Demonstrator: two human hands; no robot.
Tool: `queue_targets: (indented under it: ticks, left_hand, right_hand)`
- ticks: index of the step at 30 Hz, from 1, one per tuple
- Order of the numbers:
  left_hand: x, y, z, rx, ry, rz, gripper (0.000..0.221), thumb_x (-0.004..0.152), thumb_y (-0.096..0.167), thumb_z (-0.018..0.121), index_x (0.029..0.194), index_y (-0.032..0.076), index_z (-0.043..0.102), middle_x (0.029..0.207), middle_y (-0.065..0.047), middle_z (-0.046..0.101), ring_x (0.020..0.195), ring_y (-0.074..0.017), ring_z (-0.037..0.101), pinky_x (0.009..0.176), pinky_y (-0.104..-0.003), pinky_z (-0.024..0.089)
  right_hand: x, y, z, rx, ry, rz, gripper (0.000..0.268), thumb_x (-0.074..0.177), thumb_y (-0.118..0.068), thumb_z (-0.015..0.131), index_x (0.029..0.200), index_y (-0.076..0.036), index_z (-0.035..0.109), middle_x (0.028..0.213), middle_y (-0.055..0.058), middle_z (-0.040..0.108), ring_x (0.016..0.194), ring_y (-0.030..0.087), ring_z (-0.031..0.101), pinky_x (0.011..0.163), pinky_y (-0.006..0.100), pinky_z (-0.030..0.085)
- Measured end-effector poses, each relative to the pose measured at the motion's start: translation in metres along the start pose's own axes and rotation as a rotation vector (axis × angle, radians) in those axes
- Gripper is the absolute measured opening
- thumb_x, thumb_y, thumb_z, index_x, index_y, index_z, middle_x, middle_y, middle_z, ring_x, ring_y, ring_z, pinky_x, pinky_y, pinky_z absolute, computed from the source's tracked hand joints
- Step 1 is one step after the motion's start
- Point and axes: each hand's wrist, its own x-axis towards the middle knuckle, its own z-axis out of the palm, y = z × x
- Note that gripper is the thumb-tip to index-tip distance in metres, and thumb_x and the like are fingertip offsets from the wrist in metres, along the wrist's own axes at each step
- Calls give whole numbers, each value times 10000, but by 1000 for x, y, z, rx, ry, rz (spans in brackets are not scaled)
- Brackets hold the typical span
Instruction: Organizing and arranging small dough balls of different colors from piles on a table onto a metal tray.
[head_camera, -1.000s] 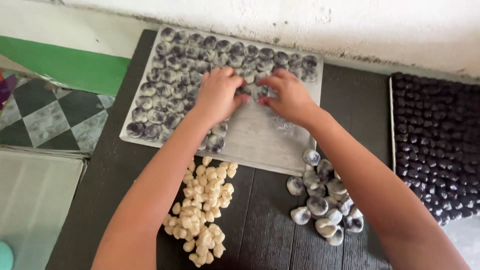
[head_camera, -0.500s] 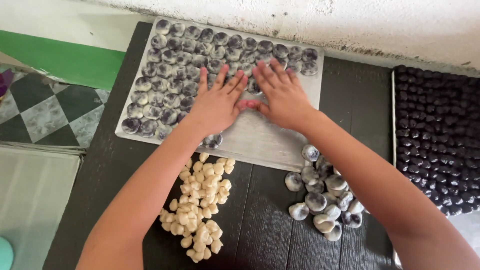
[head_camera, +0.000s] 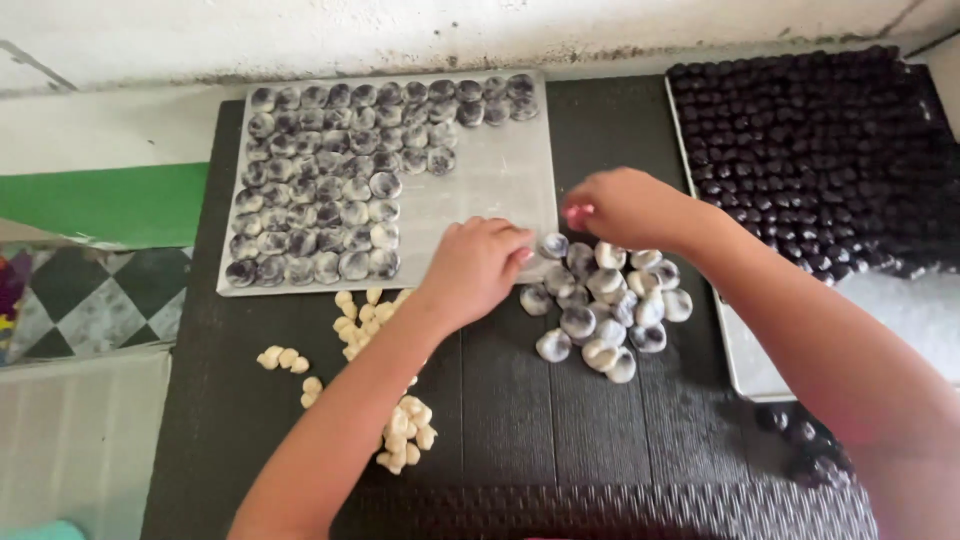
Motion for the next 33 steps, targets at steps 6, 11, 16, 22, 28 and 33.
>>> queue_targets:
  ticks: [6, 11, 16, 22, 28, 33]
  left_hand:
    - [34, 16, 48, 157, -127, -155, 508, 1082, 532, 404, 1409, 244, 664, 1250, -32, 708, 1146, -279, 658, 932, -478, 448]
    - [61, 14, 68, 118, -73, -278, 296, 858, 388, 793, 1056, 169, 808, 1019, -98, 701, 1046, -423, 684, 889, -560, 557]
    - [56, 35, 49, -11, -175, -425, 291, 796, 398, 805, 1031, 254, 714, 1041, -43, 691, 1138, -375, 692, 984, -526, 524]
    - [31, 63, 19, -279, -60, -599, 250, 939, 289, 692, 1182, 238, 663, 1098, -108, 716, 1156, -343, 694, 1024, -480, 529]
    - [5, 54, 24, -307, -82, -603, 340, 915, 477, 776, 1139, 226, 734, 1038, -118, 733, 1084, -318, 702, 965, -457, 548]
    - [3, 56, 46, -169, -136, -408, 486, 917, 534, 753, 1204, 141, 759, 1113, -255, 723, 1181, -479, 648, 1027, -561, 528]
  right_hand:
    - [-75, -2, 26, 37, -5, 21, 238, 901, -344, 688, 1036, -165, 768, 1021, 96, 717, 1065, 389, 726, 899, 497, 599]
    - [-95, -12, 40, -25, 89, 117, 266, 900, -376, 751, 1111, -215, 766, 1114, 81, 662, 1102, 370, 699, 888, 504, 622]
    - [-82, -11, 62, 71, 79, 236, 340, 883, -505, 773, 1153, -298, 749, 1120, 33, 664, 1133, 330, 711, 902, 516, 621]
    - [-62, -12, 65, 40, 81, 251, 354, 937, -551, 689, 1094, -246, 778, 995, 63, 745, 1024, 344, 755, 850, 547, 608]
    - [-54, -31, 70, -139, 115, 134, 276, 909, -398, 761, 983, -138, 817, 956, 129, 747, 991, 396, 703, 811, 548, 551]
    - [-59, -41, 80, -205, 159, 107, 333, 935, -403, 729, 999, -89, 821, 982, 165, 725, 1001, 406, 671, 798, 538, 506]
